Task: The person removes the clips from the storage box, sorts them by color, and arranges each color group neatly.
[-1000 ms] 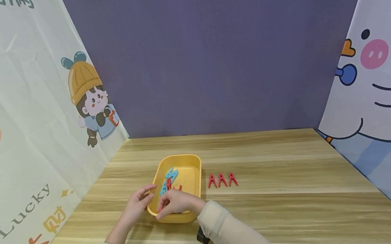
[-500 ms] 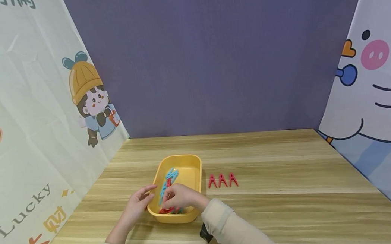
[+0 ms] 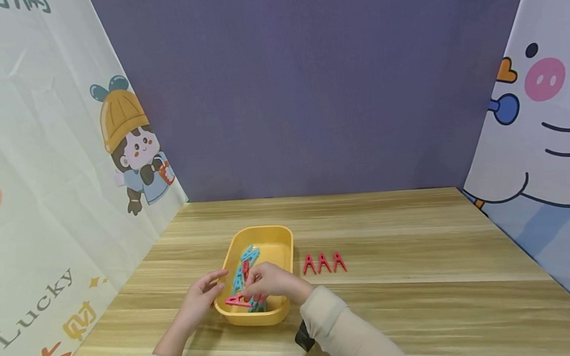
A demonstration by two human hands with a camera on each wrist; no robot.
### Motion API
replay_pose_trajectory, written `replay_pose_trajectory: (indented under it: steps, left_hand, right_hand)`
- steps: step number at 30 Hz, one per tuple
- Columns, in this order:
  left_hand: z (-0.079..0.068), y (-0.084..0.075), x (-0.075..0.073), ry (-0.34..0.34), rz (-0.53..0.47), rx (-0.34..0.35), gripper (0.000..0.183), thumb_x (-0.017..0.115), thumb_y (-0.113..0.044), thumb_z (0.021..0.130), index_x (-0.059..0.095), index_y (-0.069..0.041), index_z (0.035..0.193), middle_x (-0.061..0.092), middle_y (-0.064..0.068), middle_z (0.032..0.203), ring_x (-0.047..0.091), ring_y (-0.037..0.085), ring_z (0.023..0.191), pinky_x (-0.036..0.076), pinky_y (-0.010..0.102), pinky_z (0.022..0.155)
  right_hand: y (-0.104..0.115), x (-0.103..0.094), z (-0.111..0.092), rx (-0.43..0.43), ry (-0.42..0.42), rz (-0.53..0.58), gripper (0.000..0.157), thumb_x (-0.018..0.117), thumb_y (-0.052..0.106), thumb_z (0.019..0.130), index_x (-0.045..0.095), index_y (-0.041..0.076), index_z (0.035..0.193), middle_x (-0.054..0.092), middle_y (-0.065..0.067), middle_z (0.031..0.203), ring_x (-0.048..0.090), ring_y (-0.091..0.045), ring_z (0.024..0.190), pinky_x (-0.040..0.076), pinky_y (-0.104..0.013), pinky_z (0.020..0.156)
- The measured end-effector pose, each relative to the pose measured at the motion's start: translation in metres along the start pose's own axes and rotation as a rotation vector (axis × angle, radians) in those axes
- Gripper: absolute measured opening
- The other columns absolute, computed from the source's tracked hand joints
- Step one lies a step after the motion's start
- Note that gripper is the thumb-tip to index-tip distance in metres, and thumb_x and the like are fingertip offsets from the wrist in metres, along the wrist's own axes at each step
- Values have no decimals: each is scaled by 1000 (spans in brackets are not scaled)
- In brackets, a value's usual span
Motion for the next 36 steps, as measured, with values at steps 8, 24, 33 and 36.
replay_pose_trajectory:
  steps: [8,24,33,36]
  left_hand:
    - [-1,-2,2,-21,29,-25,30,52,-1,90,55,3,121,46,24,130,53,36,105,51,35,63]
    - [0,-1,2,-21,18,-50,31,53,-2,91,55,1,121,46,24,129,55,36,101,50,32,60]
    - [1,0,2,-21,11,-59,31,52,-2,91,56,1,121,47,25,129,57,33,96,50,30,59]
    - [1,0,2,-22,5,-59,31,52,-1,91,55,1,121,46,25,129,56,35,98,51,32,61]
  right_hand:
    - [-3,-3,-2,12,11,145,18,61,8,87,50,5,73,66,-11,80,57,-14,61,52,-30,60]
    - [-8,-23,-7,-21,9,347,25,49,2,93,55,-13,112,63,-7,89,60,-17,80,51,-33,76]
    - [-8,-38,-15,-15,-31,428,22,51,3,92,49,-13,108,62,-23,98,62,-23,81,51,-38,79]
    - [-9,-45,-18,-33,-49,432,22,51,3,92,49,-12,108,61,-26,102,62,-24,85,50,-39,80]
Point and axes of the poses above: each hand's wrist, its own z-axis towards the middle knuckle, its own x-axis out of the palm, y = z × x, the point moved 3 cm from there along z, towards the middle knuckle
